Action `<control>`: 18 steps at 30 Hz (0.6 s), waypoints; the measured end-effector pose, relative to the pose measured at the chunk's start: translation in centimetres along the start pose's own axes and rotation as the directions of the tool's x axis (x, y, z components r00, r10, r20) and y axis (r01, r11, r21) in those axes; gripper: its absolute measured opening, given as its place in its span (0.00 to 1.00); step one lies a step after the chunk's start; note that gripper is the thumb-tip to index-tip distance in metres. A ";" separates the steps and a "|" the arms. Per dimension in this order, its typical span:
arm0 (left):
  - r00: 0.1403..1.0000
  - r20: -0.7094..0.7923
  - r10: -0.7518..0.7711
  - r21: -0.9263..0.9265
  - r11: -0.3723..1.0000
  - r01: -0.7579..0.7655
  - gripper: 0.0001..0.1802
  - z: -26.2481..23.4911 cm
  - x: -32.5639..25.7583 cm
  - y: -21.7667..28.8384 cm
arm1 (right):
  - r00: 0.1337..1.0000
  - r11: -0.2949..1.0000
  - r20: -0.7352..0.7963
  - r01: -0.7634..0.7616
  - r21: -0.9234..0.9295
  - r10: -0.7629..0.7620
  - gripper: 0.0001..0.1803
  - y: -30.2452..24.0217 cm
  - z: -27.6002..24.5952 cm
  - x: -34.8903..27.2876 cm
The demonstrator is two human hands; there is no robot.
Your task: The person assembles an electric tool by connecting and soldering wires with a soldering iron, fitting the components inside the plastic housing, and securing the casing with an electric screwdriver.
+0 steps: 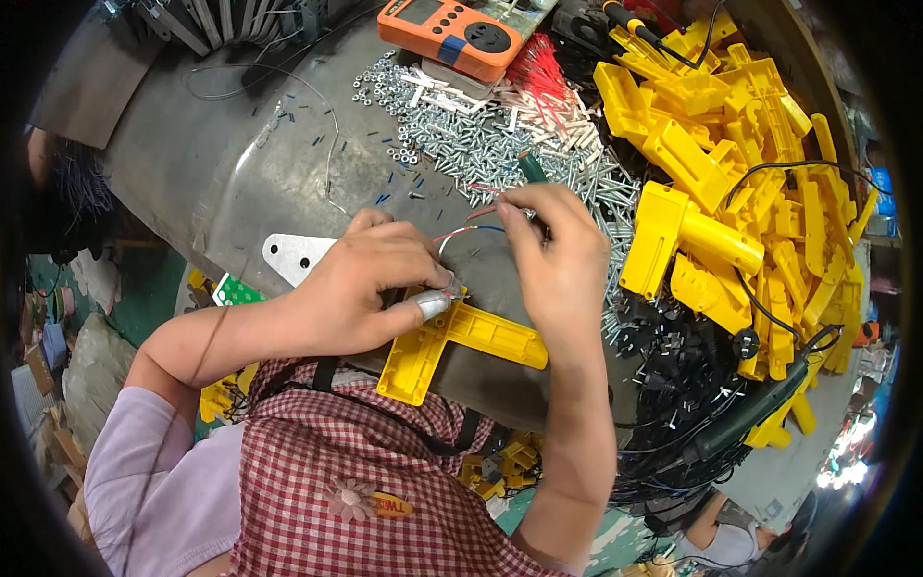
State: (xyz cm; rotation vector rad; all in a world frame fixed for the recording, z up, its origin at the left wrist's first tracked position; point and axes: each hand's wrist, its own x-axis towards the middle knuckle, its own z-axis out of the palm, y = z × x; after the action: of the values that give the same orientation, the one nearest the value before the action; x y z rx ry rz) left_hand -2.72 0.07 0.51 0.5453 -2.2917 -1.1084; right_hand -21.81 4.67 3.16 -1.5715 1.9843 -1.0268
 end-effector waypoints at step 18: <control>0.998 0.018 0.064 0.180 0.981 -0.066 0.10 -0.1 0.0 0.5 | 0.970 0.894 0.152 -0.233 0.383 0.188 0.04 -0.7 1.1 -6.7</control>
State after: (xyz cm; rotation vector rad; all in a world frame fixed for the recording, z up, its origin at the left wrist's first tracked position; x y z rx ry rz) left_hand -2.73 0.35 0.97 0.5295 -2.4176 -0.8803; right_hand -18.70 10.61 2.15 -1.1414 1.6909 -1.1393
